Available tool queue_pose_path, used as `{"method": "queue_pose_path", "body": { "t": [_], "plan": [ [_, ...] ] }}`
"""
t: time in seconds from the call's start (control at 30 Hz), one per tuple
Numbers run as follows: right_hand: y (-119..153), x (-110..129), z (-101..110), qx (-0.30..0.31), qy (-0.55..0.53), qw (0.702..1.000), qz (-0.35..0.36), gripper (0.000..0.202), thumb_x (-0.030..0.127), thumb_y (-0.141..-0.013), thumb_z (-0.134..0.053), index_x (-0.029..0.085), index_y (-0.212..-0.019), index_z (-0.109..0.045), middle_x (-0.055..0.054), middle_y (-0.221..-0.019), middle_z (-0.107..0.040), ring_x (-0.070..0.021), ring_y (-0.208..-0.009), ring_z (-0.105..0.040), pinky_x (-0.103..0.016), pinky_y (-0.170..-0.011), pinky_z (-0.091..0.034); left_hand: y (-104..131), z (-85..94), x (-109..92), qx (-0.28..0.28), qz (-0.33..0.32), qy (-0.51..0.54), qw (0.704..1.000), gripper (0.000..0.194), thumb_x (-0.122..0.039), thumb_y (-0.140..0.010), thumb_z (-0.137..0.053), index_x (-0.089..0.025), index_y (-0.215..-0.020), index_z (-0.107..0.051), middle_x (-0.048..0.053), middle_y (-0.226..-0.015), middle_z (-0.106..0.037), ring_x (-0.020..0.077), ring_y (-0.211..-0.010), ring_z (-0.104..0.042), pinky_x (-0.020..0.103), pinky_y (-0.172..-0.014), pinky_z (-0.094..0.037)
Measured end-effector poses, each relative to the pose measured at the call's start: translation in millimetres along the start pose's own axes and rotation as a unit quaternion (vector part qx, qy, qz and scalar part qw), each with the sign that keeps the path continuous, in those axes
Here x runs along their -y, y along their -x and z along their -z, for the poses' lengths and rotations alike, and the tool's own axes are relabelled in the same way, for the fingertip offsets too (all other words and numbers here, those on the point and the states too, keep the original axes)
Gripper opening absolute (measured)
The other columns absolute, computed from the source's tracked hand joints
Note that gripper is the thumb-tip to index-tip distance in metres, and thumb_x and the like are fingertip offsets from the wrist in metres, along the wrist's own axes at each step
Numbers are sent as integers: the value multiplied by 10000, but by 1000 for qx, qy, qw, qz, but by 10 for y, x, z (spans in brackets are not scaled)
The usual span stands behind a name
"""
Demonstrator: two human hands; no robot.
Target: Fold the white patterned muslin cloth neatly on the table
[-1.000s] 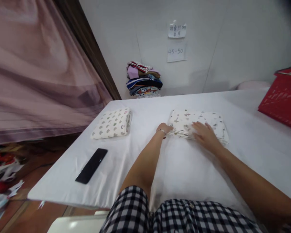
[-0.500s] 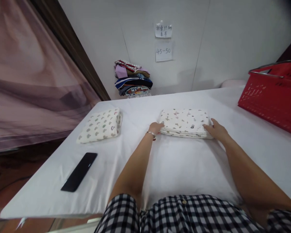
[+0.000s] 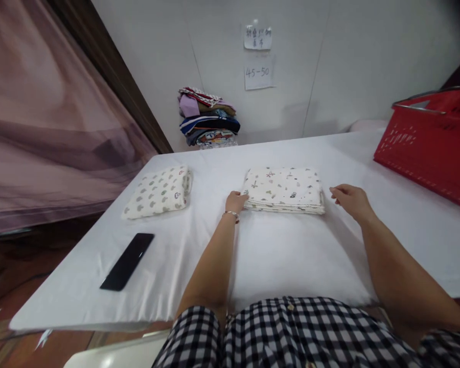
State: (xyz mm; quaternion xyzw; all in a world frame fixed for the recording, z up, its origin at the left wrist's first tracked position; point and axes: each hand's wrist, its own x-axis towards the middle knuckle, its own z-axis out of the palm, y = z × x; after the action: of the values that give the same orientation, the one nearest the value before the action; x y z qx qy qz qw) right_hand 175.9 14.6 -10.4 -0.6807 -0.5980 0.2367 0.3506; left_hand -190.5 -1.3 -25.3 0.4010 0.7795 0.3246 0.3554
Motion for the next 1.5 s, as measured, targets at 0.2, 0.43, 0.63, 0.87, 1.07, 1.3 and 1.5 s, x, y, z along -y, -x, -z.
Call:
{"method": "queue_pose_path", "body": {
  "t": [0.2,0.43,0.63,0.87,1.07,1.3,1.5],
  "plan": [
    [235,32,-44,52,-18,998,-21,316,475,-753,-570,186,-628,-603,11,-481,-498,-118,-482,-431,-254,-467,-316,-5,-44,61,-29,-19,-22,999,510,-405,-724,-643,-198,-1182,-557,88,-1150,-645,200,-937,-637,238,-699,-474],
    [212,183,-158,70,121,990,11,310,483,-698,-616,190,-598,-633,-33,-621,-618,-157,-593,-517,-262,-519,-345,49,-47,83,-32,-46,-12,998,479,-451,-755,-619,-208,-1164,-560,68,-1148,-648,196,-983,-626,251,-784,-461],
    [253,186,-132,25,-1,999,-24,223,396,-645,-657,182,-598,-612,-3,-537,-547,-126,-525,-466,-247,-461,-330,130,-35,40,-35,-66,-16,997,560,-584,-752,-579,-190,-1149,-561,102,-1158,-636,229,-1037,-605,275,-829,-446],
    [234,85,-68,60,-93,986,-125,217,325,-622,-696,182,-568,-542,48,-422,-410,-78,-412,-334,-238,-395,-258,227,-17,-23,-30,-76,-44,996,554,-553,-752,-585,-172,-1153,-554,123,-1200,-612,254,-1075,-580,305,-873,-418],
    [226,49,-109,91,-80,985,-126,272,358,-649,-698,188,-552,-509,46,-431,-414,-74,-399,-331,-234,-384,-256,223,-5,-19,-34,-67,-9,997,486,-548,-782,-551,-188,-1108,-573,101,-1128,-651,235,-1051,-596,288,-860,-421],
    [188,24,-87,117,-62,983,-127,335,439,-659,-704,191,-551,-507,31,-449,-438,-76,-408,-334,-235,-382,-252,224,-10,-6,-29,-82,-14,996,467,-544,-791,-541,-188,-1091,-583,97,-1124,-652,246,-1051,-591,303,-857,-422],
    [172,50,-94,130,-63,980,-134,335,400,-624,-739,190,-537,-493,47,-418,-406,-67,-395,-312,-232,-385,-225,252,4,-23,-25,-79,-9,997,475,-556,-797,-526,-190,-1093,-585,92,-1108,-658,241,-1024,-600,298,-836,-426]
  ]
}}
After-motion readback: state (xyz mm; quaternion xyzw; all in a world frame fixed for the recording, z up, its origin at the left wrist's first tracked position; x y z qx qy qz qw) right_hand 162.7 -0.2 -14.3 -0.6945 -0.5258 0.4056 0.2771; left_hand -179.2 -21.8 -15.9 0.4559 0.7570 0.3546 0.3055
